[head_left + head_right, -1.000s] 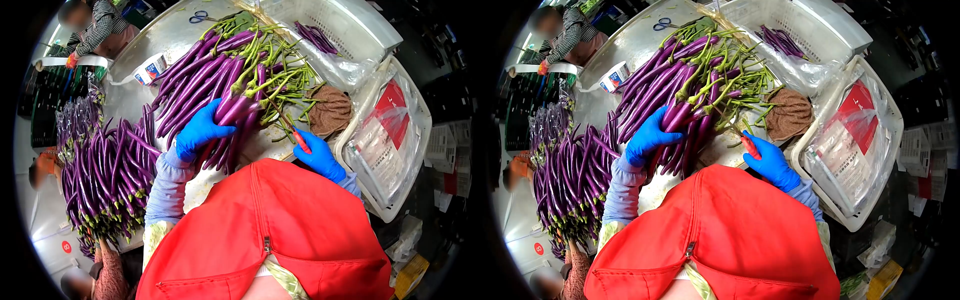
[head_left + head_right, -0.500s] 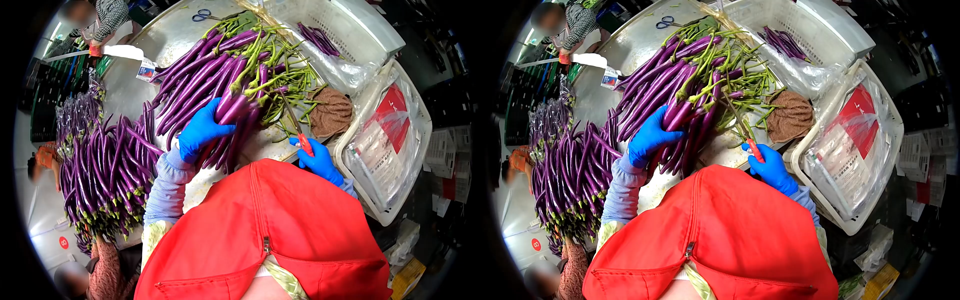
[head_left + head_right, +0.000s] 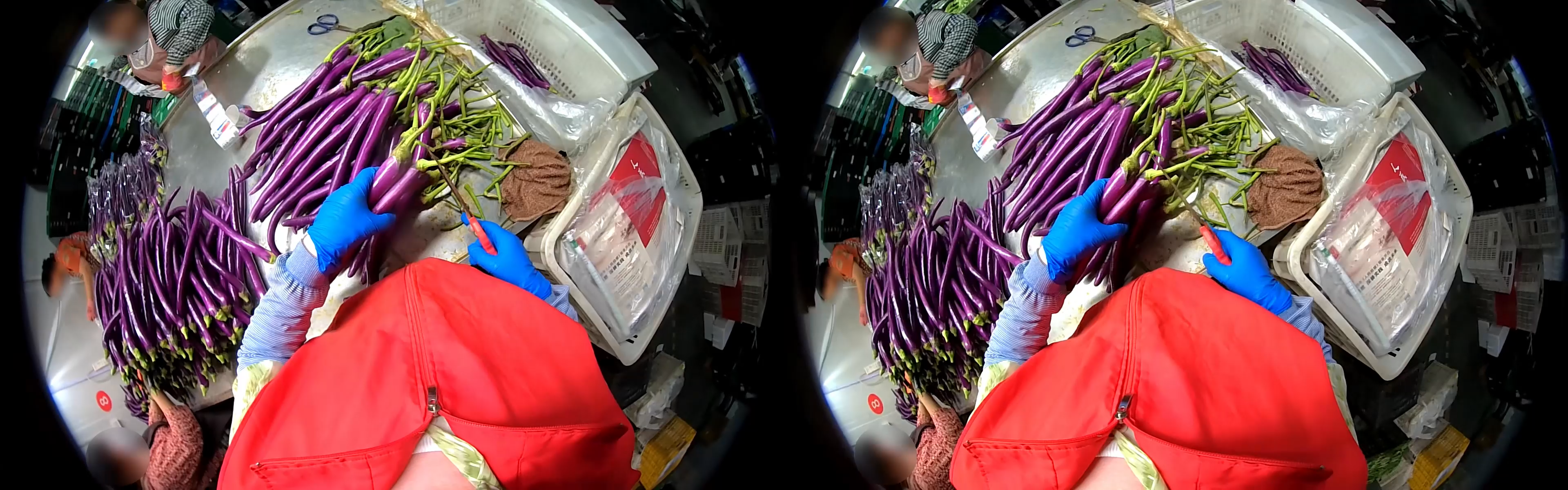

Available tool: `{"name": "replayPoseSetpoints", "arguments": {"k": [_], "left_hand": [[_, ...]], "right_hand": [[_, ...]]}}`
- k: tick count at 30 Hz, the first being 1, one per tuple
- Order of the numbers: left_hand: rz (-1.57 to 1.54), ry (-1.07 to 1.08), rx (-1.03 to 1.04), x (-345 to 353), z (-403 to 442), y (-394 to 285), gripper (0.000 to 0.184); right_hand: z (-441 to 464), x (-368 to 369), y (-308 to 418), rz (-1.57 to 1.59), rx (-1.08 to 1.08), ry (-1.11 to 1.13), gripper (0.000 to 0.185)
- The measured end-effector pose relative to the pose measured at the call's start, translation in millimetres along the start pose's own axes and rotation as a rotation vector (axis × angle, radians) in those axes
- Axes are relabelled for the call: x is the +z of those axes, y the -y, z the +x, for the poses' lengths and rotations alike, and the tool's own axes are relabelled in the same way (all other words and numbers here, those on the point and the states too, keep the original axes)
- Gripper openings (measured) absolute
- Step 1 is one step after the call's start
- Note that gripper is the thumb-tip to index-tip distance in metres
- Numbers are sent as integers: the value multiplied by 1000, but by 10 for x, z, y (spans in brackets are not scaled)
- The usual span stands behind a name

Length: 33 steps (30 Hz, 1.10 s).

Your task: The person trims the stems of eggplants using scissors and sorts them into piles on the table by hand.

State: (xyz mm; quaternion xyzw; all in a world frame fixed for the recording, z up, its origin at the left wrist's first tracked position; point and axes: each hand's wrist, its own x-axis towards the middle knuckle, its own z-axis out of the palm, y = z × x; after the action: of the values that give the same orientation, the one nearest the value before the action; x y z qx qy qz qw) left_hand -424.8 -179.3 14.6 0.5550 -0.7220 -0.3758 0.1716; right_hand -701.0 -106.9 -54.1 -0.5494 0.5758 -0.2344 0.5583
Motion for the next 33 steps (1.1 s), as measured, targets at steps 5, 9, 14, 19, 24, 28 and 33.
{"name": "replayPoseSetpoints", "arguments": {"k": [5,9,14,19,24,28,33], "left_hand": [[7,52,-75,-31,-6,-23,71],[152,-17,-74,-4,-17,18,68],[433,-134,145,72,-20,84,56],[503,-152,251,117,-23,93,50],[520,-115,242,117,-38,9,49],[487,-129,295,142,-42,66,46],[256,-178,362,103,-58,86,41]], "right_hand": [[-32,-6,-31,6,-8,-29,38],[-55,-56,-45,81,13,11,40],[-67,-123,-9,-44,-8,68,47],[-28,-112,-3,-14,35,110,50],[2,-107,-85,24,54,129,48],[-16,-106,-40,166,110,135,43],[-90,-33,20,416,133,-4,31]]}}
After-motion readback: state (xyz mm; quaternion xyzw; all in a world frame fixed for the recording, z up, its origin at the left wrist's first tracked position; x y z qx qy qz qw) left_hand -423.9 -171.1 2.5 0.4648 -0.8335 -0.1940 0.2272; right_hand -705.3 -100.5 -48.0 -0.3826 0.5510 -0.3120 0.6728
